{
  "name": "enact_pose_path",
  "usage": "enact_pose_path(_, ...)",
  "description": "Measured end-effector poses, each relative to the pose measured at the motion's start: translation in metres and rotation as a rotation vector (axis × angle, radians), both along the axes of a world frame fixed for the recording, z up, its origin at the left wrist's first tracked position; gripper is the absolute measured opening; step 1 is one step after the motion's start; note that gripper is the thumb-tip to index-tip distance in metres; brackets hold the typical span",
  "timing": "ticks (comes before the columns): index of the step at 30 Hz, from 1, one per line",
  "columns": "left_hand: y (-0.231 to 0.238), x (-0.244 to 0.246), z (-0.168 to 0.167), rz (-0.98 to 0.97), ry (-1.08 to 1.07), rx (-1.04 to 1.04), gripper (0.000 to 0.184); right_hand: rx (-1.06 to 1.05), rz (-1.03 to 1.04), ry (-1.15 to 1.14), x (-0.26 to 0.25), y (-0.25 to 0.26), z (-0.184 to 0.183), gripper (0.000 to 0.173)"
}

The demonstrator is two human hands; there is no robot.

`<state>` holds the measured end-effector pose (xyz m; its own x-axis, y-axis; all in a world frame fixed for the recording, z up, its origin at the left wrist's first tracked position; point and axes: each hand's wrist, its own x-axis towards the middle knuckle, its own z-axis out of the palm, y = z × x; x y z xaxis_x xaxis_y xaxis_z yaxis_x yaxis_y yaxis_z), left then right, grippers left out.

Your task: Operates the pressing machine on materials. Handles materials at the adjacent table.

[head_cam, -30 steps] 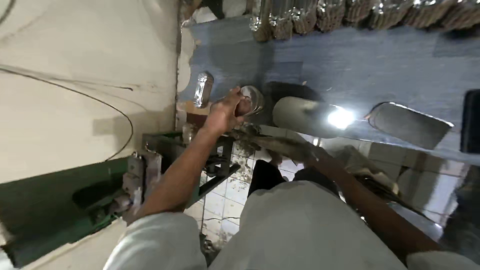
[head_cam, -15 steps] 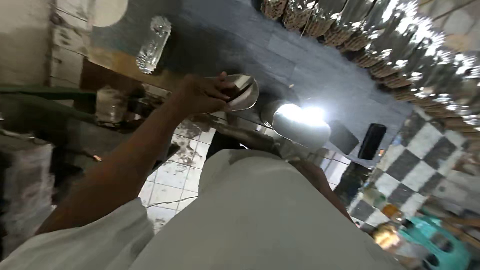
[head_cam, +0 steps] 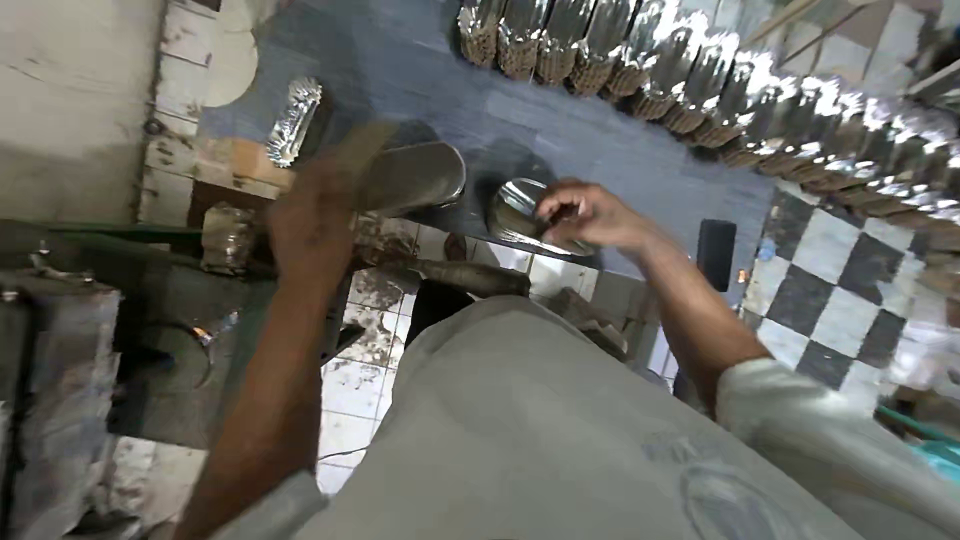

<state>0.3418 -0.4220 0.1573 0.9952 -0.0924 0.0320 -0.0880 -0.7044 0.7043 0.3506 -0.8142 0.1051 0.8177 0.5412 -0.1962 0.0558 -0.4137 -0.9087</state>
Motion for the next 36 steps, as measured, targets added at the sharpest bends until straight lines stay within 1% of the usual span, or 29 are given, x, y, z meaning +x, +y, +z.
enact_pose_path(1,-0.002,-0.027,0.012,0.164,-0.055,-0.22,0.037,0.056,0.027,0.079,0.007,-0.005,0.001,0.028)
enact_pose_path(2,-0.004,-0.055,0.026,0.274,-0.046,-0.514,0.036,0.077,0.057,0.139,0.014,-0.009,0.002,0.028)
enact_pose_path(3,-0.007,-0.083,0.036,0.339,0.001,-0.812,0.033,0.086,0.08,0.194,0.02,-0.01,0.003,0.026)
enact_pose_path(4,-0.014,-0.111,0.044,0.415,0.077,-1.036,0.029,0.076,0.095,0.241,0.026,-0.011,0.004,0.024)
enact_pose_path(5,-0.021,-0.138,0.048,0.476,0.181,-1.182,0.032,0.054,0.104,0.277,0.03,-0.012,0.006,0.023)
enact_pose_path(6,-0.03,-0.163,0.05,0.516,0.274,-1.252,0.038,0.035,0.106,0.298,0.033,-0.013,0.008,0.021)
enact_pose_path(8,-0.049,-0.202,0.053,0.559,0.388,-1.283,0.04,0.027,0.09,0.298,0.034,-0.014,0.01,0.018)
enact_pose_path(9,-0.054,-0.212,0.056,0.576,0.423,-1.307,0.031,0.031,0.071,0.287,0.033,-0.015,0.011,0.016)
enact_pose_path(10,-0.051,-0.217,0.056,0.539,0.414,-1.369,0.022,0.036,0.047,0.287,0.03,-0.015,0.012,0.015)
enact_pose_path(11,-0.042,-0.215,0.056,0.474,0.364,-1.422,0.027,0.03,0.023,0.298,0.027,-0.014,0.014,0.015)
enact_pose_path(12,-0.028,-0.209,0.058,0.4,0.299,-1.449,0.037,0.016,-0.007,0.299,0.023,-0.012,0.017,0.015)
enact_pose_path(13,-0.013,-0.201,0.063,0.353,0.236,-1.438,0.039,-0.022,-0.043,0.279,0.017,-0.008,0.022,0.016)
enact_pose_path(15,0.019,-0.186,0.07,0.346,0.133,-1.415,0.023,-0.133,-0.14,0.157,0.0,0.005,0.034,0.017)
enact_pose_path(16,0.036,-0.182,0.07,0.362,0.104,-1.404,0.024,-0.217,-0.213,0.024,-0.014,0.013,0.042,0.016)
enact_pose_path(17,0.05,-0.181,0.068,0.389,0.098,-1.374,0.028,-0.352,-0.299,-0.088,-0.028,0.025,0.055,0.018)
enact_pose_path(18,0.06,-0.182,0.064,0.448,0.12,-1.309,0.031,-0.494,-0.384,-0.157,-0.042,0.042,0.073,0.026)
enact_pose_path(19,0.066,-0.186,0.059,0.526,0.176,-1.222,0.031,-0.59,-0.46,-0.217,-0.057,0.059,0.085,0.031)
enact_pose_path(20,0.07,-0.192,0.052,0.584,0.267,-1.13,0.032,-0.611,-0.52,-0.274,-0.072,0.074,0.091,0.034)
enact_pose_path(21,0.073,-0.199,0.043,0.621,0.372,-1.081,0.033,-0.575,-0.563,-0.338,-0.084,0.089,0.092,0.031)
enact_pose_path(22,0.079,-0.205,0.032,0.615,0.452,-1.073,0.036,-0.494,-0.595,-0.377,-0.095,0.107,0.09,0.027)
enact_pose_path(23,0.092,-0.21,0.023,0.562,0.504,-1.082,0.041,-0.379,-0.622,-0.382,-0.103,0.13,0.085,0.025)
enact_pose_path(24,0.108,-0.211,0.015,0.533,0.516,-1.069,0.038,-0.243,-0.639,-0.343,-0.11,0.157,0.08,0.025)
enact_pose_path(26,0.147,-0.206,0.008,0.472,0.488,-0.974,0.033,-0.024,-0.641,-0.18,-0.12,0.224,0.077,0.023)
enact_pose_path(27,0.164,-0.202,0.005,0.441,0.467,-0.979,0.031,0.049,-0.603,-0.101,-0.127,0.258,0.075,0.021)
enact_pose_path(30,0.197,-0.176,-0.006,0.242,0.294,-1.167,0.035,0.3,-0.452,0.07,-0.136,0.35,0.073,0.018)
enact_pose_path(32,0.202,-0.16,0.001,0.19,0.244,-1.214,0.04,0.39,-0.408,0.121,-0.138,0.396,0.079,0.017)
enact_pose_path(33,0.202,-0.154,0.006,0.18,0.223,-1.243,0.042,0.399,-0.386,0.129,-0.137,0.409,0.085,0.016)
enact_pose_path(34,0.202,-0.151,0.011,0.198,0.196,-1.274,0.041,0.381,-0.361,0.14,-0.135,0.416,0.093,0.014)
enact_pose_path(36,0.2,-0.148,0.021,0.263,0.139,-1.295,0.039,0.324,-0.265,0.151,-0.132,0.413,0.114,0.016)
